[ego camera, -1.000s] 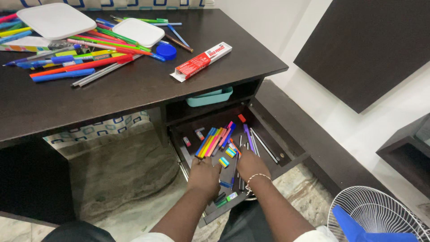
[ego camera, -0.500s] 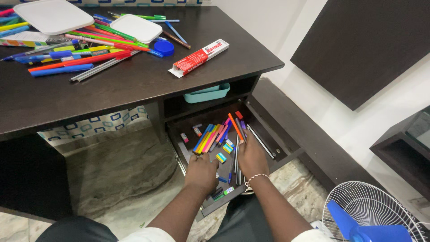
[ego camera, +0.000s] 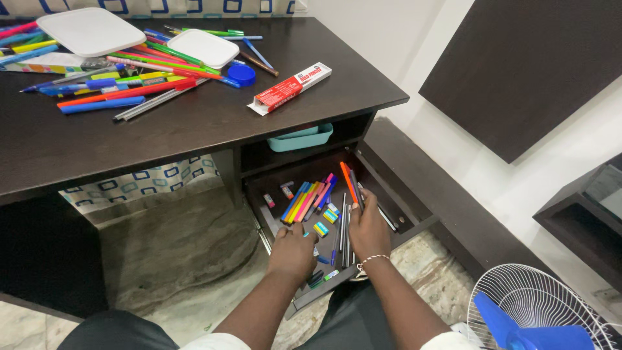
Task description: The person organizes stationery items by transferring pens, markers, highlighters, pencils, and erasers from a drawer to the desk surface. The person repeatedly opens and closes the drawer, picking up items and placing them on the desk.
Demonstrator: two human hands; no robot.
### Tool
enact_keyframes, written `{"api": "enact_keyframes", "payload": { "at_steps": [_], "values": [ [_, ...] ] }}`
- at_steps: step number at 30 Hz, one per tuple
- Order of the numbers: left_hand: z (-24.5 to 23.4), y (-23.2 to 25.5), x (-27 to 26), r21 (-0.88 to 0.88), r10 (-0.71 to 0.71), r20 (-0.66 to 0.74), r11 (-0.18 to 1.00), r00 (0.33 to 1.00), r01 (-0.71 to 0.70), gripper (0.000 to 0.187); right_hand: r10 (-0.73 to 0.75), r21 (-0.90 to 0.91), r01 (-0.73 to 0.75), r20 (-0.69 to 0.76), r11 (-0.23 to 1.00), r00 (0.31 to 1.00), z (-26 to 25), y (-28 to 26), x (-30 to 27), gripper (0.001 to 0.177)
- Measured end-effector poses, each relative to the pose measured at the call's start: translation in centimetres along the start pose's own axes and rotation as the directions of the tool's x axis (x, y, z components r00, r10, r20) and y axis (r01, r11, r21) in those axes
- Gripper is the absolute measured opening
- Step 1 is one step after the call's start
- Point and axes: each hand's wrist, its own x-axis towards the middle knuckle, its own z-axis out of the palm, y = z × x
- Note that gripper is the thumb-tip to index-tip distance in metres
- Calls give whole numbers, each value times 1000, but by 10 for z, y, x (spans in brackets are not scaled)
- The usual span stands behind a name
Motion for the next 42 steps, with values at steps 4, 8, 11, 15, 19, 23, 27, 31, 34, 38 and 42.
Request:
{"api": "enact_keyframes", "payload": {
  "at_steps": [4,8,11,15,19,23,27,31,34,38,42],
  "values": [
    [-10,3,-2,-38,-43,103,998,994,47,40,134,-45,-130,86,990,987,-3,-7,-1,34],
    [-19,6,-3,-34,-67,115,997,991,72,47,117,-51,-113,102,992,988,-1,-5,0,33],
    [-18,7,-2,-15,-55,108,998,993,57,52,59,-44,-55,89,997,994,2,0,2,34],
    [-19,4,-2,-42,-26,125,999,992,32,51,96,-48,-91,122,995,988,4,3,5,35],
    [-30,-5,-3,-118,-6,135,993,991,22,53,82,-67,-74,125,995,989,2,1,4,36],
    [-42,-14,-7,-330,-18,9,944,1000,20,52,119,-73,-109,150,991,981,2,-2,5,37],
    [-67,-26,-6,-436,-22,-160,899,987,-50,49,122,-111,-105,165,988,979,2,-1,5,36],
    [-115,-37,-3,-349,-26,-244,935,970,-63,50,66,-113,-51,134,992,989,5,2,5,38],
    [-154,-44,-8,-324,-14,-319,941,947,-95,41,73,-148,-50,152,988,986,5,2,4,37],
    [-201,-65,-16,-141,29,-477,984,879,-109,43,97,-168,-66,182,984,979,4,1,5,38],
    [-241,-98,-17,19,-15,-546,999,838,31,43,88,-171,-57,179,984,980,7,7,5,37]
  ]
}}
